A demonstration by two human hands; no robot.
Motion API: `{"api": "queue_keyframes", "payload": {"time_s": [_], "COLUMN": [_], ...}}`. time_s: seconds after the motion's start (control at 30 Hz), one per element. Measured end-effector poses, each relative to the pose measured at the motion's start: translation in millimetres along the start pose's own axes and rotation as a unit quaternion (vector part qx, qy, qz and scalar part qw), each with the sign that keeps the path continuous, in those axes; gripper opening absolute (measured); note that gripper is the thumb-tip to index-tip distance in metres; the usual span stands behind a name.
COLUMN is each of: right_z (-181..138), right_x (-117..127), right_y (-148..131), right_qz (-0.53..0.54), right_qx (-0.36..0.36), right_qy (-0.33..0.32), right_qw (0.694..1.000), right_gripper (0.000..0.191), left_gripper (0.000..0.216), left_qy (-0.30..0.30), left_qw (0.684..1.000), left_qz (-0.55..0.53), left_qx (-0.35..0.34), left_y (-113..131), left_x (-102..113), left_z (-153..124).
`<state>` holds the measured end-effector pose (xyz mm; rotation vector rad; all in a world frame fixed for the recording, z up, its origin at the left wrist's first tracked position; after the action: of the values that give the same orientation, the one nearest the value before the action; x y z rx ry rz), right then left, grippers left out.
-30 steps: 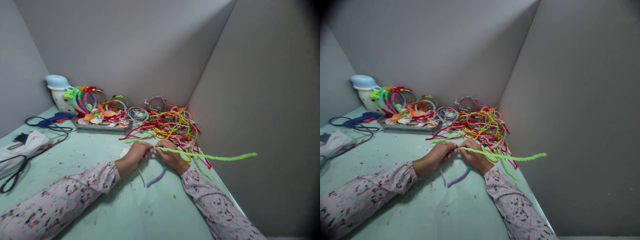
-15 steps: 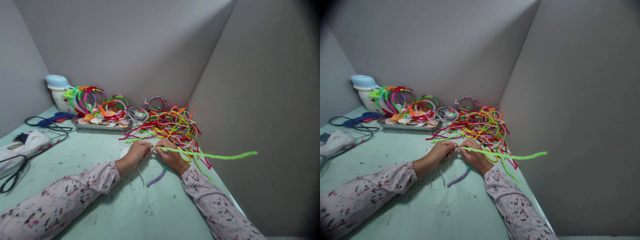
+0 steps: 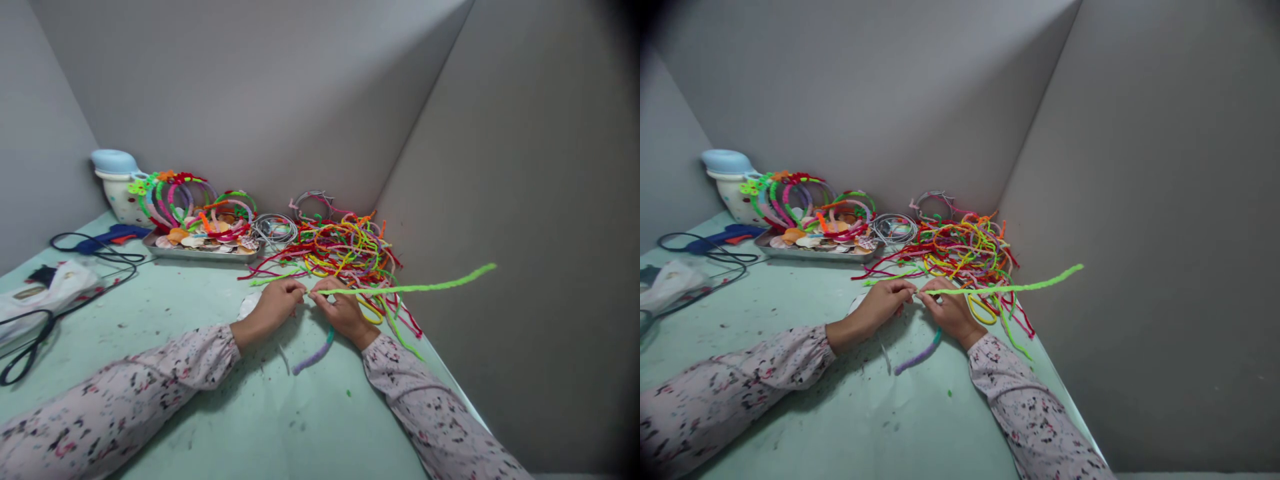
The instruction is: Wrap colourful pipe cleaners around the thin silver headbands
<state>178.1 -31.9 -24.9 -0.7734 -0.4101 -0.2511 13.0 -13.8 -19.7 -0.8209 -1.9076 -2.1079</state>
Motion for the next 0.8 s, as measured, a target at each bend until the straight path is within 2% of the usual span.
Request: {"api": "queue_keyframes", "payload": {"time_s": [0.2,0.37,0.6,0.8], "right_z": [2.0,2.5,1.8,1.1], "right_x": [-0.3,-1.4,-2.1,-4.3], "right_y": [0.5,-0.1,-1.3,4.4], "right_qz": [0.005,0.016,0.026,0.015], "right_qx": [-0.004,-0.013,-0.026,-0.015], "right_qy": [0.003,0.001,-0.054,-0.04], "right_qw": [1.0,1.0,0.998,0.999], "right_gripper": [0.014,0.015,0.011,0.008], "left_gripper": [0.023,0.023,0.018,0.019], "left_qy": [0.009,0.006,0.014,0.013], "left_qw": [1.0,1.0,0.998,0.998], "left_qz": [0.01,0.0,-0.027,-0.03], "left_qx": [-0.004,0.031,0.059,0.059], "left_y": [0.7,-0.7,-3.4,-4.2], "left_x": [0.8,0.7,-0.1,-1.6], "left_z": [-1.0,-0.9,-1.6,-0.2]}}
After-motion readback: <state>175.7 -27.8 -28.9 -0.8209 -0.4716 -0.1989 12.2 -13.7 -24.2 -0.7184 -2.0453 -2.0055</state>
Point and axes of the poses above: each hand's wrist, its own z-axis towards the middle knuckle, its own x-axis out of the back of the hand, y = z × x, the point moved 2 cm from there along z, towards the middle knuckle, and after that the axes turned 14 degrees about z, right-handed, at the moved point
